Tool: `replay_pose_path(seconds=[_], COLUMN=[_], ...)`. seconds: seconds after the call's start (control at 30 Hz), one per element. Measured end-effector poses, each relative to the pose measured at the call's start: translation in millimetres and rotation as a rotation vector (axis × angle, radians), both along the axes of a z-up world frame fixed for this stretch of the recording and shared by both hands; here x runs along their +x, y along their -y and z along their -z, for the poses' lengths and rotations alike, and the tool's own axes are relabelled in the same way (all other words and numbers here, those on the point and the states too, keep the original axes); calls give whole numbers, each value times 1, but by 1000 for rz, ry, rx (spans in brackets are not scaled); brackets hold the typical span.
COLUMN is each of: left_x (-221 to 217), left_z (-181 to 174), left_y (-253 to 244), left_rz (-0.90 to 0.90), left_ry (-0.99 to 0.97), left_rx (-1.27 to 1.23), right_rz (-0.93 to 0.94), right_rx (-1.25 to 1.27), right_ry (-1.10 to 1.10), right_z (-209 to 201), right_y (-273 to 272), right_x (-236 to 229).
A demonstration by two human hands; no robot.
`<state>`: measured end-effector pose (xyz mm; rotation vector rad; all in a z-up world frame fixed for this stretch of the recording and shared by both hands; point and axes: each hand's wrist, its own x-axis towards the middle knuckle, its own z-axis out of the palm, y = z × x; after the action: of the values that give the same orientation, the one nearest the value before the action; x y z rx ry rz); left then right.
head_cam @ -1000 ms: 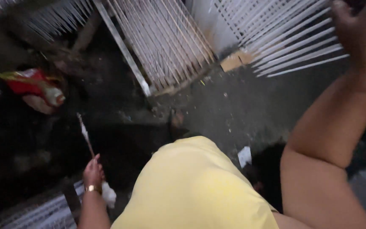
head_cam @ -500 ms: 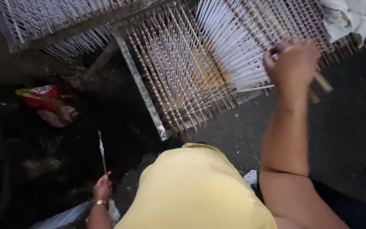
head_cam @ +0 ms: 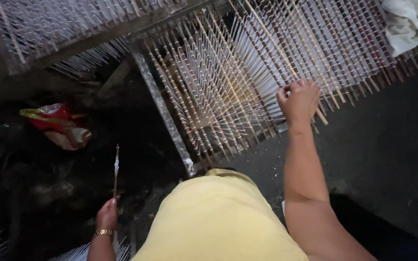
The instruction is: The person repeatedly dips bundles of thin wooden sticks into a bucket of white liquid and then places them onto a drying rack. The process involves moving between the bucket and the rack to coat and arrange the sticks.
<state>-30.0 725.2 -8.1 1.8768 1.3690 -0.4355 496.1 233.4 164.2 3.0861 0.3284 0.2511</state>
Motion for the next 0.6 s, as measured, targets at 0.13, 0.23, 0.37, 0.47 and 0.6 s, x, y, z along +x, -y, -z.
replay_pose_path(seconds=[0.13, 0.23, 0.37, 0.47, 0.6], left_x=[16, 25, 33, 43, 53], left_z=[-6, -16, -32, -47, -53], left_y=[8, 15, 25, 31, 41], left_rz=[25, 3, -74, 8, 7], left_ry=[-91, -90, -52, -114, -245], left_rx=[-5, -26, -73, -43, -28], right_rz=[32, -26, -151, -224, -144], right_rx=[4, 47, 118, 211, 171], right_ry=[-32, 76, 241, 171, -53], right_z=[25, 44, 63, 74, 104], right_y=[7, 14, 20, 29, 40], right_x=[7, 11, 18, 23, 32])
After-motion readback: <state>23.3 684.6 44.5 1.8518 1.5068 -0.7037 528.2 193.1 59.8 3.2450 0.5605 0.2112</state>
